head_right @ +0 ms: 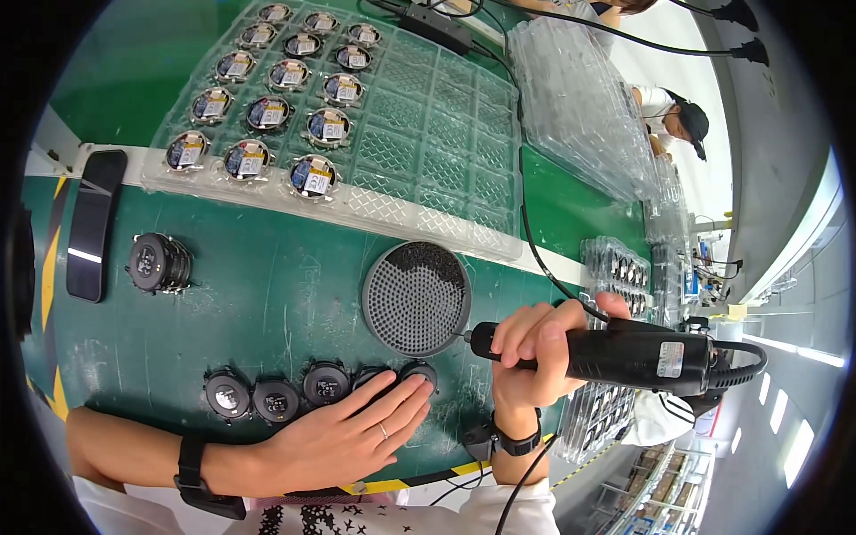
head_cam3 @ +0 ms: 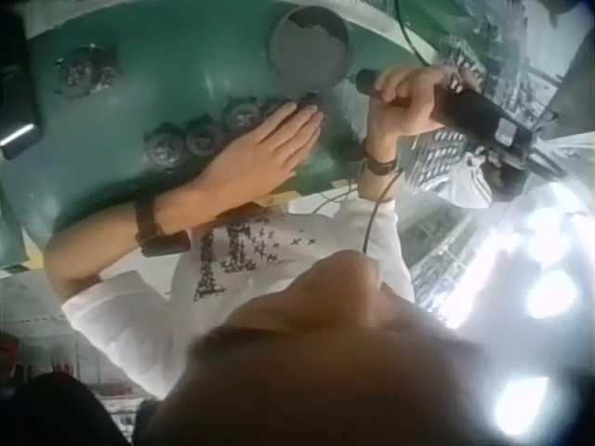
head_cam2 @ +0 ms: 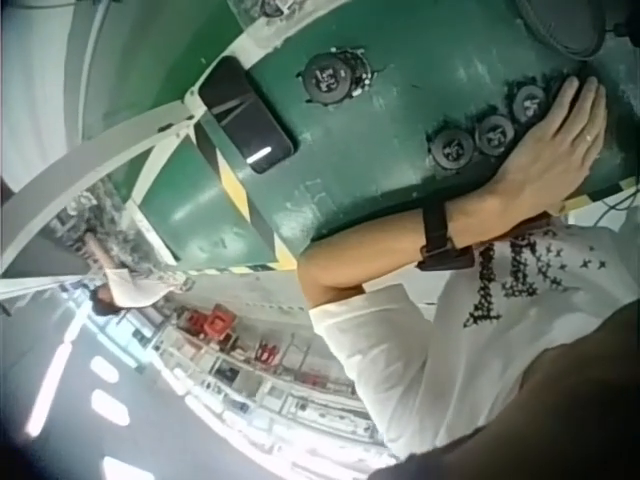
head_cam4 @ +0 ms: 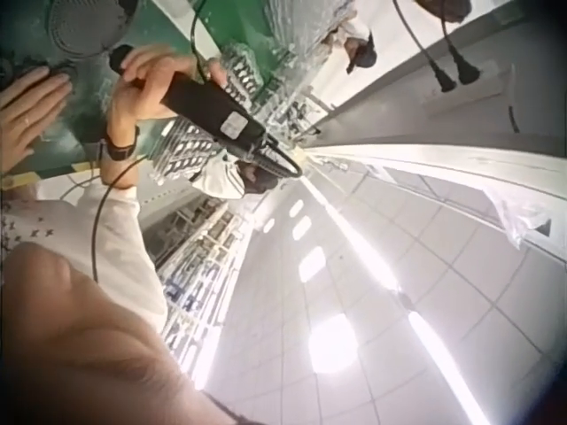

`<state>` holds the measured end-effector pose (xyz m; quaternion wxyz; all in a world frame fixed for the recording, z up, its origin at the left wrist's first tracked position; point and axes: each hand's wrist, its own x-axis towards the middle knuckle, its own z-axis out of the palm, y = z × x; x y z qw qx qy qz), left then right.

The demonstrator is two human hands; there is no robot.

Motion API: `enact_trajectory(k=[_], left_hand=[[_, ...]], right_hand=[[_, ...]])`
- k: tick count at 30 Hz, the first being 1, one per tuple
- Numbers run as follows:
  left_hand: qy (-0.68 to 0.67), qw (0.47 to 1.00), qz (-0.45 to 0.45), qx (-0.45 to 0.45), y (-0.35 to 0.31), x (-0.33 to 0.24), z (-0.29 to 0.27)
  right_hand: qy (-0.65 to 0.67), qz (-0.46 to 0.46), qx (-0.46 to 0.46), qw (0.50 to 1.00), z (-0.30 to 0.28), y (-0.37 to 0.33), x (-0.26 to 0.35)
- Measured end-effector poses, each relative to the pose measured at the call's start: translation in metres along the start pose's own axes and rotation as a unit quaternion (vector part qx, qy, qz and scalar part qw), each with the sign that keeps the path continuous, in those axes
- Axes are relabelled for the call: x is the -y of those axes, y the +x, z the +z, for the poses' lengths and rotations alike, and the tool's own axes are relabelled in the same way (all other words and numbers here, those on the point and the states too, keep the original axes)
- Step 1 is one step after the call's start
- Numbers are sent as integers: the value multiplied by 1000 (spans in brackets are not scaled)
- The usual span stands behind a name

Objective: The person assembles smartwatches by using a power screwdriver to pick up and drive screws into watch backs, sliding each completed piece into a row. After repeating this for several watches, they pause to gesture with their hands and then arrange more watch backs on the table.

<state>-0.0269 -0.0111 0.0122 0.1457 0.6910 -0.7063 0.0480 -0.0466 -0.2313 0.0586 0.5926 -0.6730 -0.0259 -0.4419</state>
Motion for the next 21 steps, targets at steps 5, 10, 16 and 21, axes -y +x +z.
enact_trajectory(k=[5, 10, 16, 21], left_hand=[[-4, 1000, -9, -5, -1, -1, -1], [-11, 1000, -2, -7, 2, 1, 2], [-14, 1000, -3, -5, 3, 4, 1], [-16, 1000, -2, -7, 1, 2, 1]], right_hand=[[-5, 3, -3, 1000, -3, 1, -2], [-14, 4, 11, 1000, -8, 2, -6], [0, 8, 19, 1000, -8, 5, -8], [-2, 10, 26, 1000, -7, 3, -5]])
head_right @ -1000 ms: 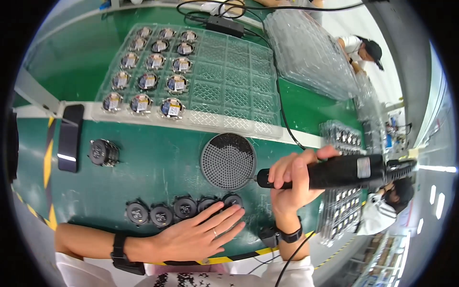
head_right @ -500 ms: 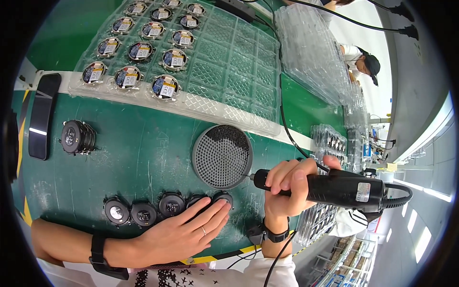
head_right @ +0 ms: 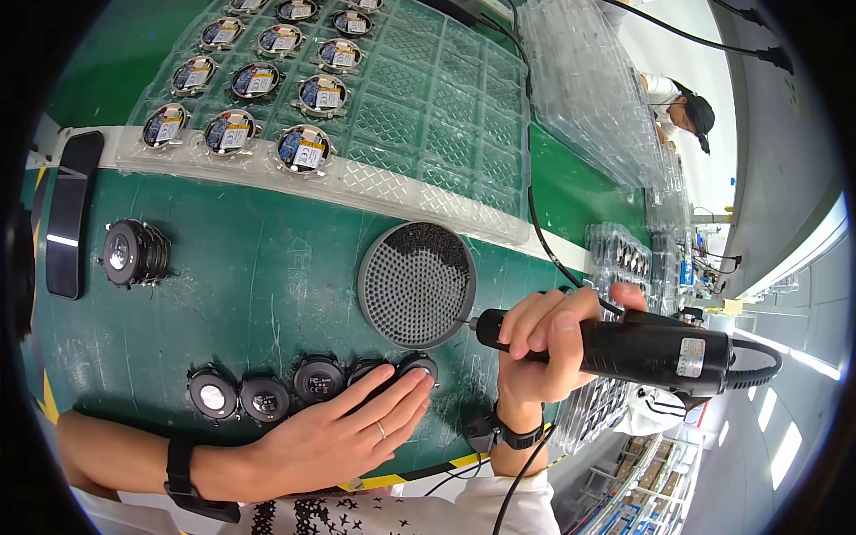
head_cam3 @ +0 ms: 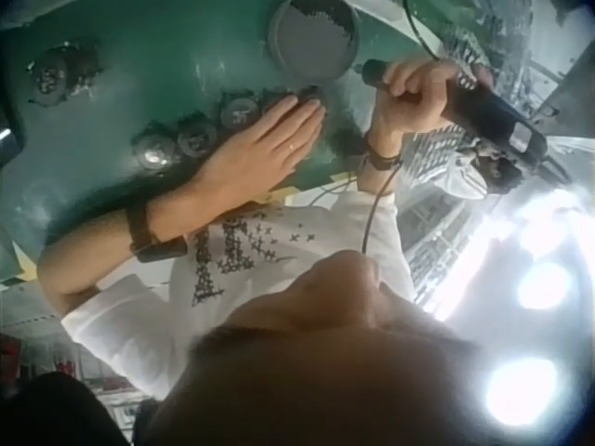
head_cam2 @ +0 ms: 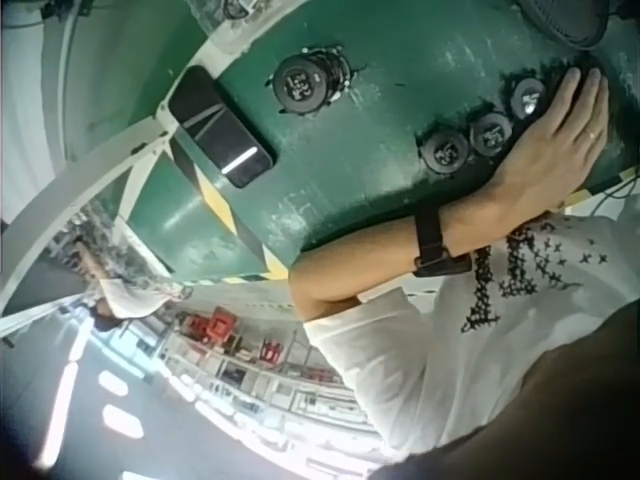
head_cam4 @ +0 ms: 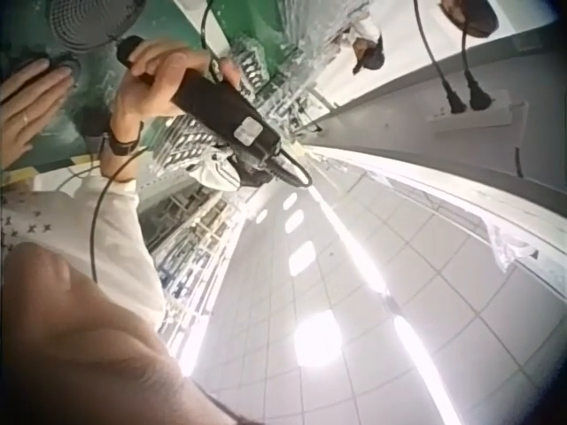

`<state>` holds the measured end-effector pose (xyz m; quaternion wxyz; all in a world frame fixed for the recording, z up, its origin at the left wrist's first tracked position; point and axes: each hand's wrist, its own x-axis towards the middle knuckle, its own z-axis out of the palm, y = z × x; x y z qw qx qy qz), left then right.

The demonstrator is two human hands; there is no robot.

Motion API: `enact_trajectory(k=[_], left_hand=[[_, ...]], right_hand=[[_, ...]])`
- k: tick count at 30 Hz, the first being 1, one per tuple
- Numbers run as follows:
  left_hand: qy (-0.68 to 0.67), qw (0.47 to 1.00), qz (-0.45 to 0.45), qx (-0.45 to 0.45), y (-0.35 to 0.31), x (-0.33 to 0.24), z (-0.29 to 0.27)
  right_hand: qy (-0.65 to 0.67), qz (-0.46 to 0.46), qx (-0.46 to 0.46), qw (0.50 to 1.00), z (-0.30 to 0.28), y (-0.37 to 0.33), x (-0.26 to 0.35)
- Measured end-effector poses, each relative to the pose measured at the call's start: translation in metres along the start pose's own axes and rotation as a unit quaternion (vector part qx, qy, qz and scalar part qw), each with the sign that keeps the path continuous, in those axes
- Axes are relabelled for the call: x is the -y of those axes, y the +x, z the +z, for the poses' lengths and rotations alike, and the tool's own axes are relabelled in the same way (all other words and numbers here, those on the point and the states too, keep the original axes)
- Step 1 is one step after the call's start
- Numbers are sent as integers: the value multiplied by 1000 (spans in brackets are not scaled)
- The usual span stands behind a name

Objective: The person assembles smartwatches by using a power screwdriver to pick up and drive screws into watch backs, sliding each completed piece into a row. After repeating this for several watches, they pause to gesture with their hands and then arrange more watch backs on the table.

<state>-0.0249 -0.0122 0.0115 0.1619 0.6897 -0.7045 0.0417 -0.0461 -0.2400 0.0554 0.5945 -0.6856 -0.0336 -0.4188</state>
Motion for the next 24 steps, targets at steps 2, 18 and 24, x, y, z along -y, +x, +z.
enact_trajectory(k=[2, 18, 24], left_hand=[[0, 1000, -2, 4, -1, -1, 0], [-5, 1000, -4, 12, -2, -4, 1], [1, 1000, 5, 19, 0, -1, 4]], right_hand=[[-10, 8, -4, 1000, 3, 0, -1], [138, -65, 1, 988, 3, -11, 48], [60, -34, 57, 996, -8, -31, 32]])
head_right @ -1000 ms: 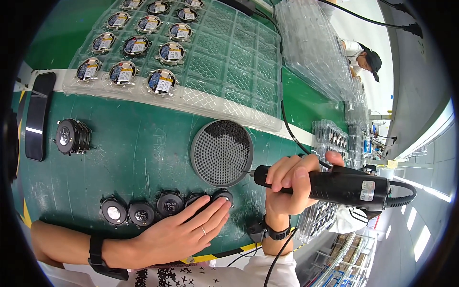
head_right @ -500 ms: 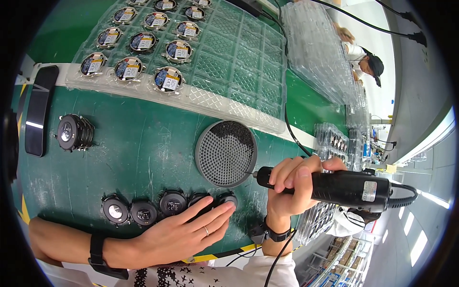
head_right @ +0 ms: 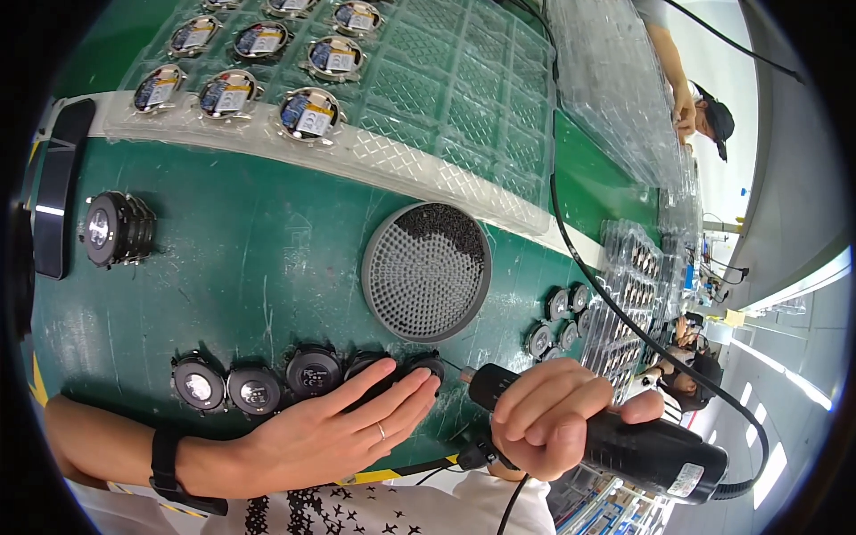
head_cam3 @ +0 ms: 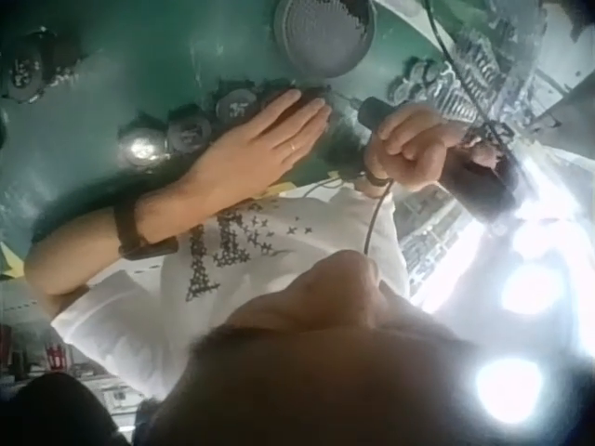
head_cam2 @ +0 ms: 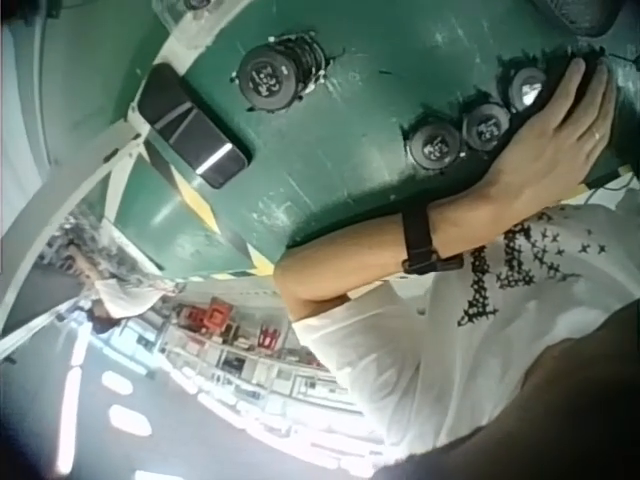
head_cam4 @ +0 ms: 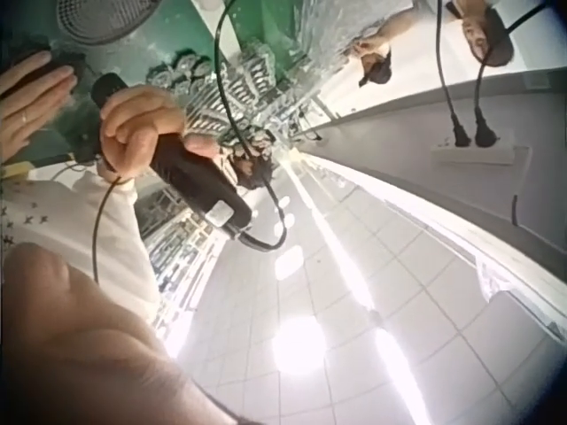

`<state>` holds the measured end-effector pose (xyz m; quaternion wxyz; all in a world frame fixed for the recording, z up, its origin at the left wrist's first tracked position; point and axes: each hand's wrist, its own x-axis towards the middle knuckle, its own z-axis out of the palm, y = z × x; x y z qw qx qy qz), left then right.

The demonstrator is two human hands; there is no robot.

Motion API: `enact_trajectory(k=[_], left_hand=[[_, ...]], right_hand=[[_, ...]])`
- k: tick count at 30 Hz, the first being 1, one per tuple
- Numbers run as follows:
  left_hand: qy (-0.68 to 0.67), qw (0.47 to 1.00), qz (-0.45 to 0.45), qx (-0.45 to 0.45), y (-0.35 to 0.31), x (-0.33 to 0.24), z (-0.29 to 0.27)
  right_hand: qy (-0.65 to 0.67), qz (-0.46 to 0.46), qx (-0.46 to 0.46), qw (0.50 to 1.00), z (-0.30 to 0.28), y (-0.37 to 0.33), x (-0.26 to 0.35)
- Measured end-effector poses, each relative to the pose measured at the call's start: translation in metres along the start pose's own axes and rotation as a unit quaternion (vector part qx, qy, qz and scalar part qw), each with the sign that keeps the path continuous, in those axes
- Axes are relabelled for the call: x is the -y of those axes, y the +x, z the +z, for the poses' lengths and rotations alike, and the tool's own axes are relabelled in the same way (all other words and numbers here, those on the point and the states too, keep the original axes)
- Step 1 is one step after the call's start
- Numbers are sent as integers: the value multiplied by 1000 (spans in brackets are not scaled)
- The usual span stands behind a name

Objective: The person assembles smartwatches by using a power screwdriver to pick up and drive screws into watch backs, sliding each completed piece into a row. After repeating this for several watches, they pause to gesture with their hands and then arrange more watch backs on the table.

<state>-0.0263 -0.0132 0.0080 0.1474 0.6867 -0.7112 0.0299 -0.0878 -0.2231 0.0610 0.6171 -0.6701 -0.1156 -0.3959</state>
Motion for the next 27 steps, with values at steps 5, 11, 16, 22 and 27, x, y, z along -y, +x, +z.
enact_trajectory(k=[5, 11, 16, 22, 27], left_hand=[[0, 1000, 1, 11, 1, -1, -3], [-9, 1000, -1, 9, 2, 1, -1], [-14, 1000, -5, 4, 2, 2, 0], [-19, 1000, -6, 1, 2, 0, 2], [-8, 1000, -10, 7, 1, 1, 0]], right_hand=[[1, 2, 26, 1000, 1, 0, -3], [-4, -5, 19, 1000, 6, -1, -6], [-24, -4, 39, 999, 3, -1, -9], [-21, 0, 46, 999, 1, -1, -8], [-16, 3, 39, 999, -1, 2, -3]])
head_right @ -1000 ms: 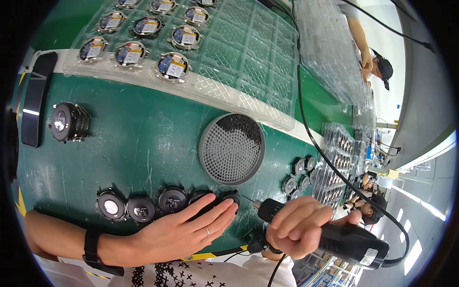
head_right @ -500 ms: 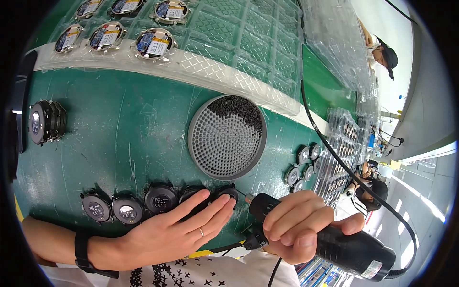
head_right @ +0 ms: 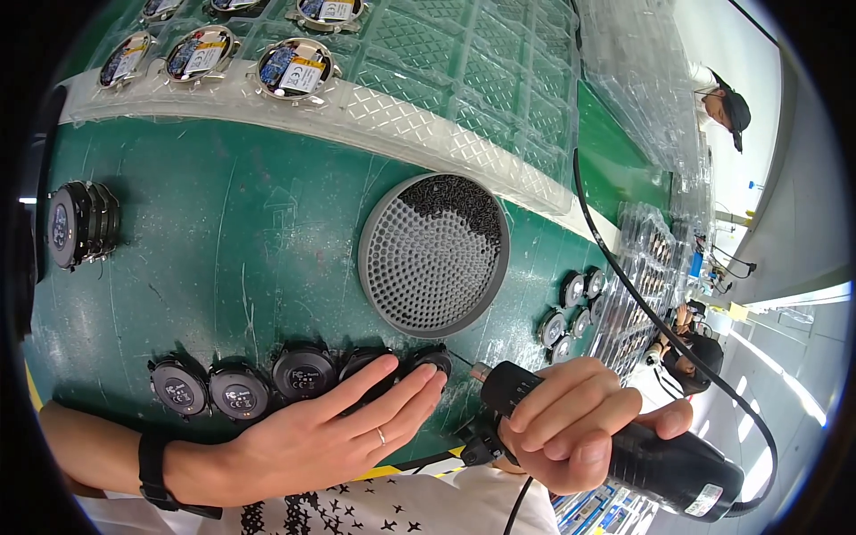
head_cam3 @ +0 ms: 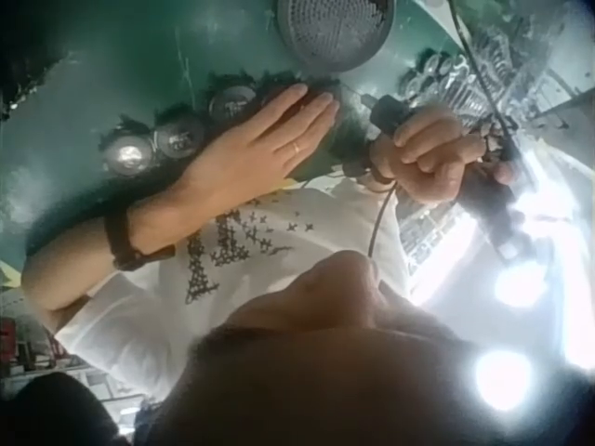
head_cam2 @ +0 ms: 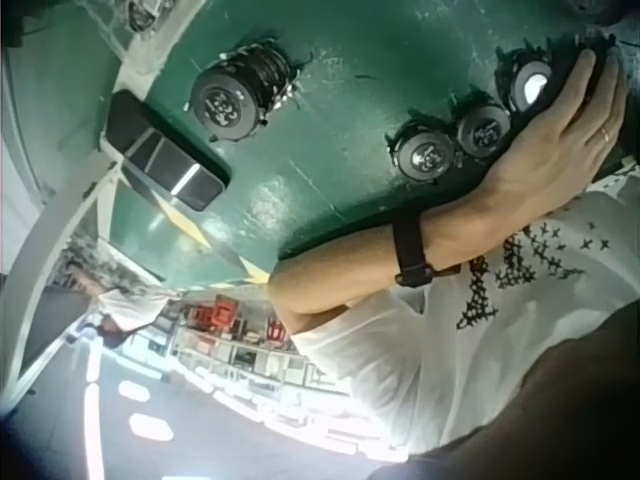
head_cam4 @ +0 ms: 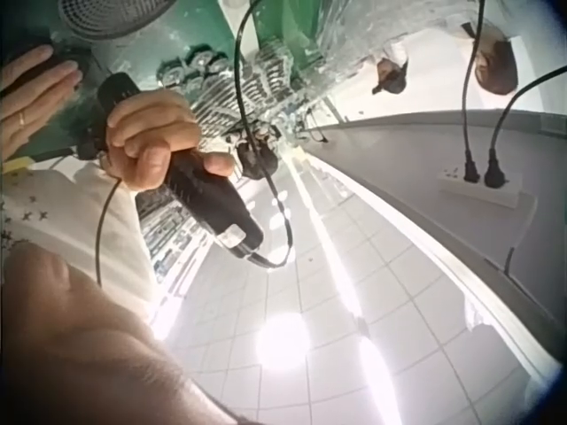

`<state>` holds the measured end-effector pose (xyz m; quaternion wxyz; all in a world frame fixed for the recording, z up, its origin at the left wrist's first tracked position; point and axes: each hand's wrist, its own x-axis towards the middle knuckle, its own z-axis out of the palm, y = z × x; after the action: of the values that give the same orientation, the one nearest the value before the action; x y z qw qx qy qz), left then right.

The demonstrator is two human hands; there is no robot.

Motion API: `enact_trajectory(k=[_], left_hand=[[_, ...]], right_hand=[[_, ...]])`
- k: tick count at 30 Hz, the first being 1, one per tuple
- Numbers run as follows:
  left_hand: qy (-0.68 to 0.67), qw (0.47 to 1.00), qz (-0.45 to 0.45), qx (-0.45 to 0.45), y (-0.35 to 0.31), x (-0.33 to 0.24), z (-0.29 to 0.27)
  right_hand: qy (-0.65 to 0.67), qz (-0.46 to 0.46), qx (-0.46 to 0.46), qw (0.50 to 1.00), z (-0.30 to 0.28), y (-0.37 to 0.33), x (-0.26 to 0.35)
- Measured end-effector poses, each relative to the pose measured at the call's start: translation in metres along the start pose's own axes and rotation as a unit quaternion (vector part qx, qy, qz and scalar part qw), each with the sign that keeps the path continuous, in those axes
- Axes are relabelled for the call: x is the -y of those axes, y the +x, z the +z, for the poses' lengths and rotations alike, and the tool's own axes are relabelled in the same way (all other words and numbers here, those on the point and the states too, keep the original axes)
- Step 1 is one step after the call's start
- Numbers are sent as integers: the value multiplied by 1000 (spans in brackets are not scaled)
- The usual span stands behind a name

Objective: The person assembles smartwatches by using a power screwdriver to pick up and drive screws into watch backs, sliding each completed piece into a row. After repeating this for several watches, they pause to gesture with their hands and then arrange more watch backs on the table.

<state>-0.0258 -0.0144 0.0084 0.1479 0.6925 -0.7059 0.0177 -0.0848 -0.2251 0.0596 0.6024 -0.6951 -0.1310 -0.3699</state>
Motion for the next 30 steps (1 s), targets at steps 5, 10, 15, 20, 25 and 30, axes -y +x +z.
enact_trajectory(k=[5, 10, 15, 20, 25, 30], left_hand=[[-11, 1000, 9, 0, 1, 0, 0], [-11, 1000, 2, 4, -2, -1, -1], [-9, 1000, 2, -2, 0, -2, 1], [-6, 1000, 7, 4, -2, -1, 0], [-14, 1000, 0, -8, -1, -2, 3], [-10, 1000, -1, -4, 0, -2, 2]], right_hand=[[19, 5, -17, 1000, 2, 0, 3], [33, 6, -11, 999, 7, 1, 0], [27, 3, -17, 1000, 8, 0, 0], [17, 4, 5, 1000, 8, 0, -2], [20, 9, 9, 1000, 6, -1, -1], [-2, 7, 24, 1000, 7, -2, -3]])
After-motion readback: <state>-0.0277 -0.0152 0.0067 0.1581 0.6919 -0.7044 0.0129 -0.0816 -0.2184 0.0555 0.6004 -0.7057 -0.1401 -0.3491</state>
